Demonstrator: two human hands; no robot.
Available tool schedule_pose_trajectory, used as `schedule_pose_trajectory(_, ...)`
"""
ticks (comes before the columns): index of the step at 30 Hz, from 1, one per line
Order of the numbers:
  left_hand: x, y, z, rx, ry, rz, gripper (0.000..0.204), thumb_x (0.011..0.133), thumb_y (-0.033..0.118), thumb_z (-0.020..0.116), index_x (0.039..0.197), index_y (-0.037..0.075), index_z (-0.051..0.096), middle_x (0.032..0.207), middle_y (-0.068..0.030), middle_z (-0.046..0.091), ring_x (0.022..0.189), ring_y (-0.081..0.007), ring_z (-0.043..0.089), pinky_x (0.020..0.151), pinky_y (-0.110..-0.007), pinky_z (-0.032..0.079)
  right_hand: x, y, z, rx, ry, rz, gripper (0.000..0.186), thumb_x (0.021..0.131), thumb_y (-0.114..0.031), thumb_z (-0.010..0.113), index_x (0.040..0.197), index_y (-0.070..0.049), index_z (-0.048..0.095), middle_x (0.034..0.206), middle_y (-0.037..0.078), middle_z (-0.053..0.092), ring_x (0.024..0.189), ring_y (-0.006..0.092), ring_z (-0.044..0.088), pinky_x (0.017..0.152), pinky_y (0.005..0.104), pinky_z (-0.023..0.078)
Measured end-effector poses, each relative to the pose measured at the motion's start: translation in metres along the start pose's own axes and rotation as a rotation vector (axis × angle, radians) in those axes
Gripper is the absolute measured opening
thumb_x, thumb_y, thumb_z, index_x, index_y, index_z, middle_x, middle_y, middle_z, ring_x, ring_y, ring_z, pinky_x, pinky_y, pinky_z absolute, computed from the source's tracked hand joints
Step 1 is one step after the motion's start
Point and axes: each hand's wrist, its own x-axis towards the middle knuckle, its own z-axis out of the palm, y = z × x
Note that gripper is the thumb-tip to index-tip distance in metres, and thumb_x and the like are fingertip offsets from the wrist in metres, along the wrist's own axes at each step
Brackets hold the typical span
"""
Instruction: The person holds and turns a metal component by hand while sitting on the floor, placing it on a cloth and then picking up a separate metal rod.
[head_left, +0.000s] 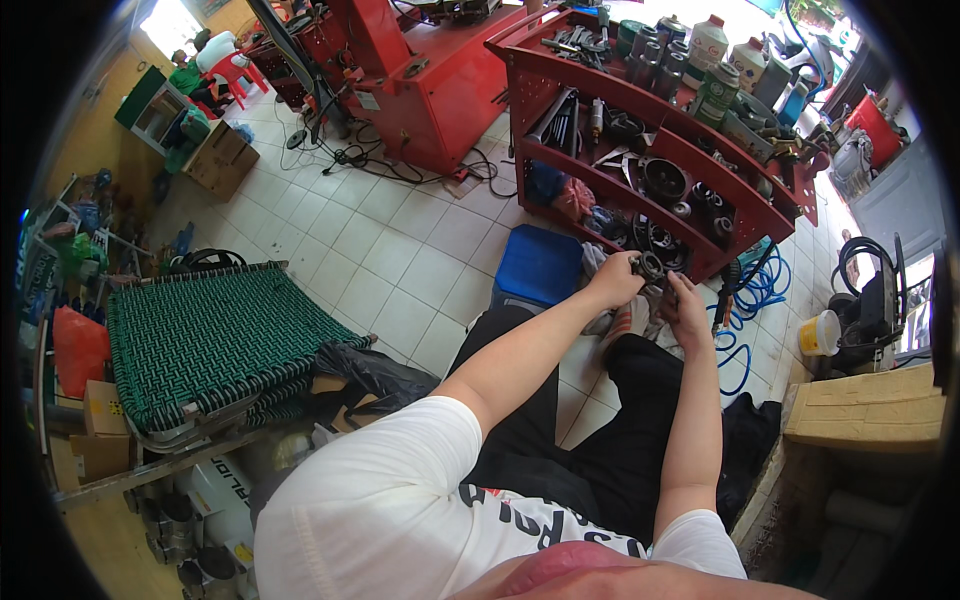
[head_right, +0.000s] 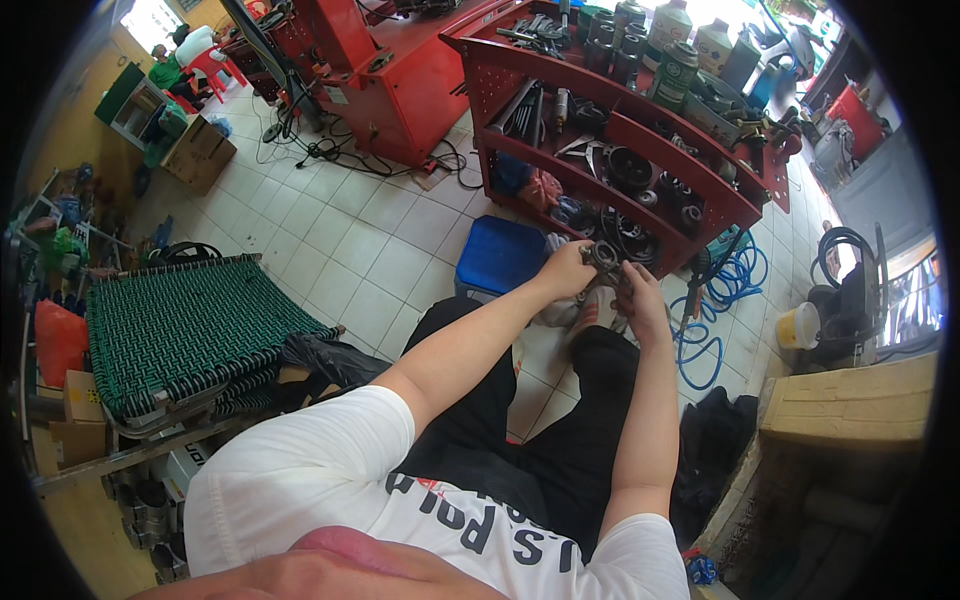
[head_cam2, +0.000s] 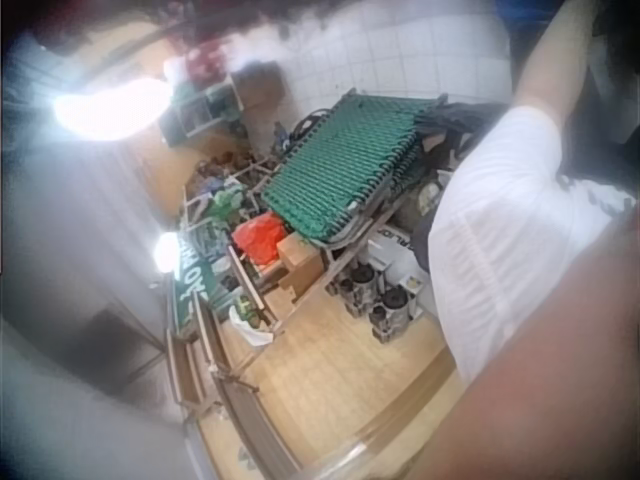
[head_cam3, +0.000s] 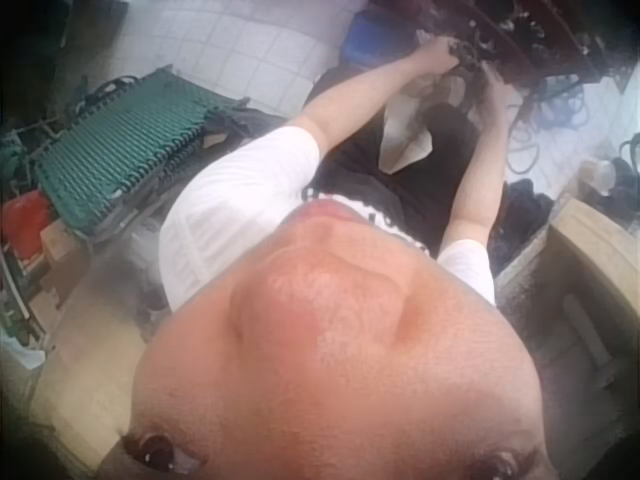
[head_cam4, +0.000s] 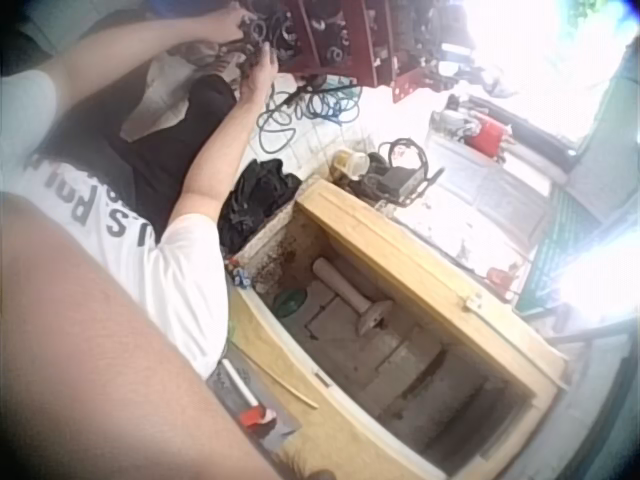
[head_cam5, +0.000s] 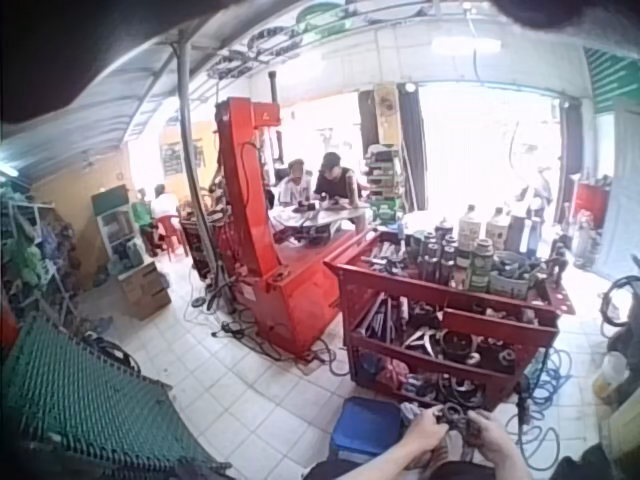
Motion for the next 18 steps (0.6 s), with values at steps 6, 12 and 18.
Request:
schedule_pose_trajectory(6,-0.001,-0.001,0.0,0.004,0.015,0.006,0.028,0.08,0.004,0.06,0.106,0.0,0.071,0.093,-0.0153,0.074,0.087,-0.0223,0.07,0.081,-0.036,0.052,-0.003,-0.002,0.006,0.075,0.04,0.025,0.027,0.103,-0.039,0.059,0.092,-0.014,0.059,0.063,-0.006,0.042,0.046,0.0082,0.037,0.053,0.03,0.043)
schedule_pose_trajectory(12,0.001,-0.006,0.001,0.01,0.032,0.014,0.028,0.08,0.004,0.06,0.106,0.0,0.071,0.092,-0.015,0.075,0.086,-0.0221,0.07,0.08,-0.036,0.052,-0.002,-0.001,0.008,0.025,0.079,0.067,0.03,0.104,-0.04,0.059,0.088,-0.014,0.058,0.062,-0.007,0.041,0.046,0.0075,0.036,0.053,0.0299,0.043)
schedule_pose_trajectory(18,0.001,-0.003,-0.002,0.001,0.009,-0.033,0.027,0.081,0.005,0.061,0.105,0.0,0.071,0.092,-0.015,0.075,0.086,-0.0221,0.07,0.08,-0.036,0.052,-0.003,-0.003,0.009,0.029,0.021,-0.043,0.019,0.103,-0.03,0.062,0.094,-0.014,0.058,0.062,-0.009,0.038,0.048,0.0062,0.036,0.053,0.0286,0.042)
